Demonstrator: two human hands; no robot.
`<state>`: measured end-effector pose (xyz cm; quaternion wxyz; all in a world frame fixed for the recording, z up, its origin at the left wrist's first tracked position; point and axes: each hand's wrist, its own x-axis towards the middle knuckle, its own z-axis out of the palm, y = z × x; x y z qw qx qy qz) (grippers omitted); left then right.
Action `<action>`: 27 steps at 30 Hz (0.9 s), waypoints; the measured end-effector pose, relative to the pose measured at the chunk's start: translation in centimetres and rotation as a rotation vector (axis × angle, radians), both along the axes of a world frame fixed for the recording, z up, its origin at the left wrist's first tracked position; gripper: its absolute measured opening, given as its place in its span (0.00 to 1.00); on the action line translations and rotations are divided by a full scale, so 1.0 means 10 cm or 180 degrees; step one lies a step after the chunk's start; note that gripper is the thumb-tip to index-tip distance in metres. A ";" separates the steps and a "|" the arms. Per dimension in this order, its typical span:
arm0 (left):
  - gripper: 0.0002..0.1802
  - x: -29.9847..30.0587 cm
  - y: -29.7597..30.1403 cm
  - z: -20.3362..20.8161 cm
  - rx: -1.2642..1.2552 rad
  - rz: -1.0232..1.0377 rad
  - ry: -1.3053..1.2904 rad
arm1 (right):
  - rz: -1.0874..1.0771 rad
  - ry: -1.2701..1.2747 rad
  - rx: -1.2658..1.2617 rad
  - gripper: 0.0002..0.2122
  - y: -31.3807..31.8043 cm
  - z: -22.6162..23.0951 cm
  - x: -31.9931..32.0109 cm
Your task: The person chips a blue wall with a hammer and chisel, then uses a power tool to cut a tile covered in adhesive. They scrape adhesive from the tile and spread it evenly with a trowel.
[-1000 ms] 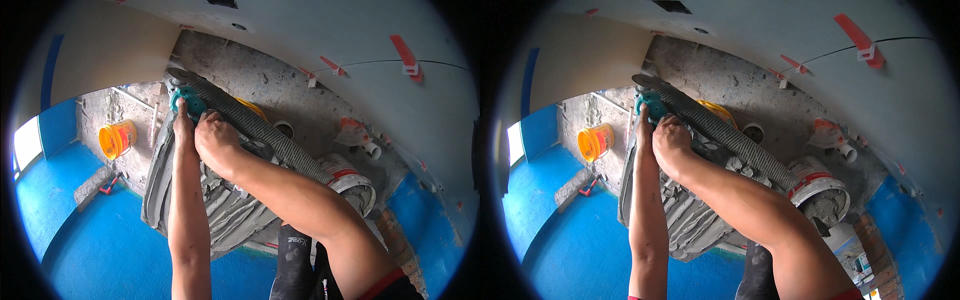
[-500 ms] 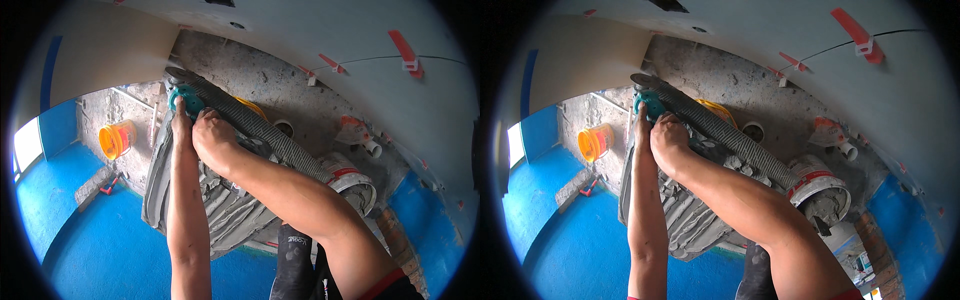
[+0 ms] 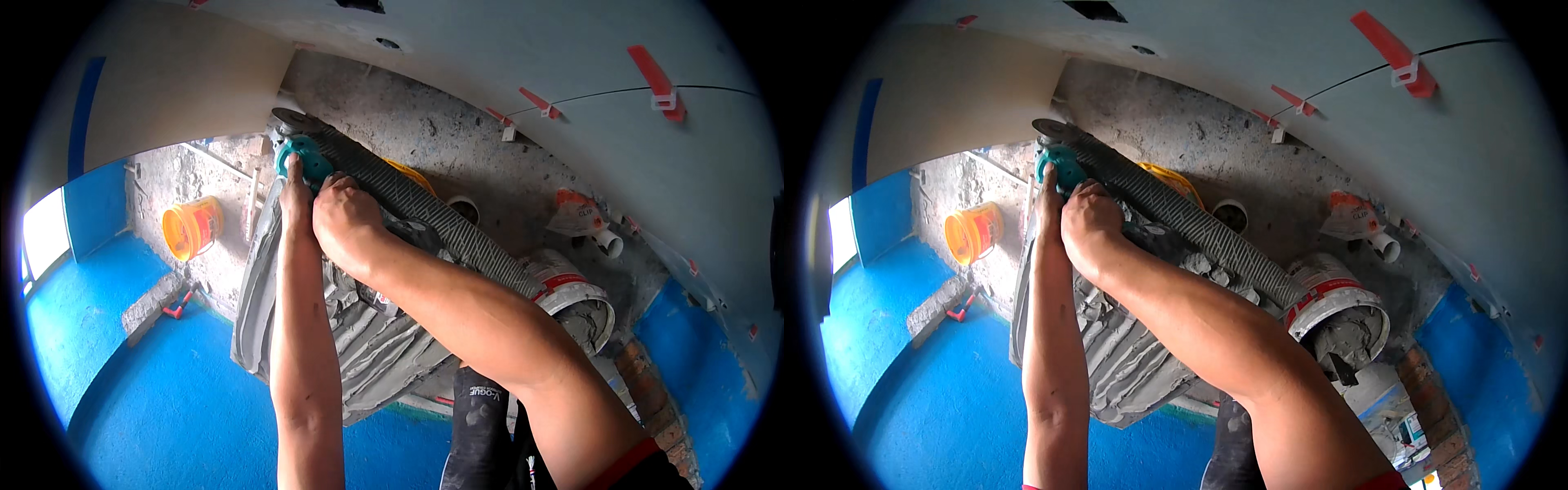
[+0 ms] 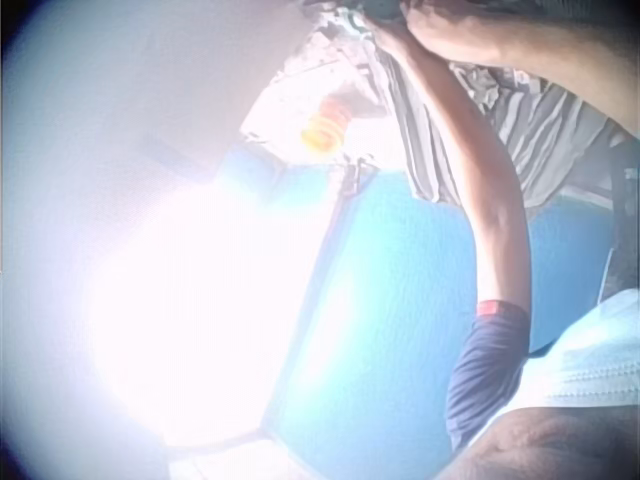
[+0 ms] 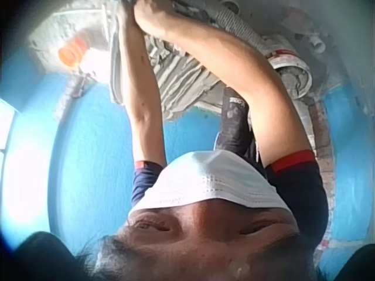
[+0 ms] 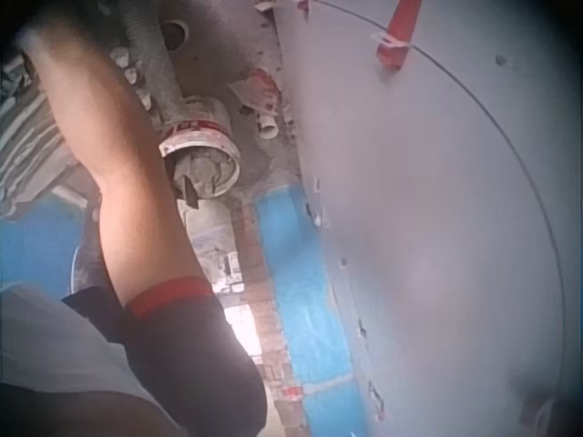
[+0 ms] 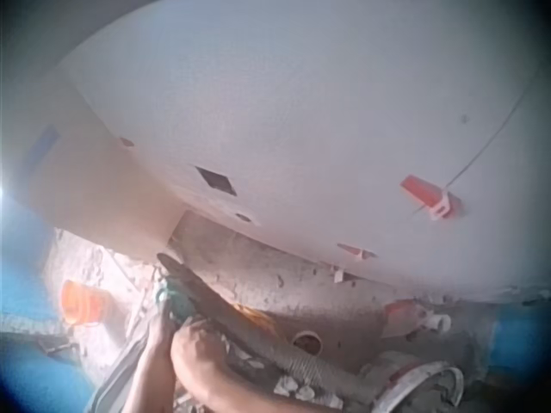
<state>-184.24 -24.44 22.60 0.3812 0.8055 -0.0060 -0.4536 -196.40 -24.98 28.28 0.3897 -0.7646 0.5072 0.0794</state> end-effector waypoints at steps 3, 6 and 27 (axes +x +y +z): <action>0.39 0.06 0.03 -0.05 0.0042 -0.0018 -0.0039 | -0.0021 -0.0007 0.0043 0.22 -0.01 0.03 0.01; 0.39 -0.10 -0.02 -0.01 -0.0037 -0.0067 -0.0061 | -0.0117 0.0047 -0.0051 0.21 -0.01 -0.05 -0.03; 0.44 -0.11 0.03 -0.17 -0.0172 -0.0114 0.0222 | -0.0147 0.0023 -0.0066 0.20 -0.01 -0.05 -0.15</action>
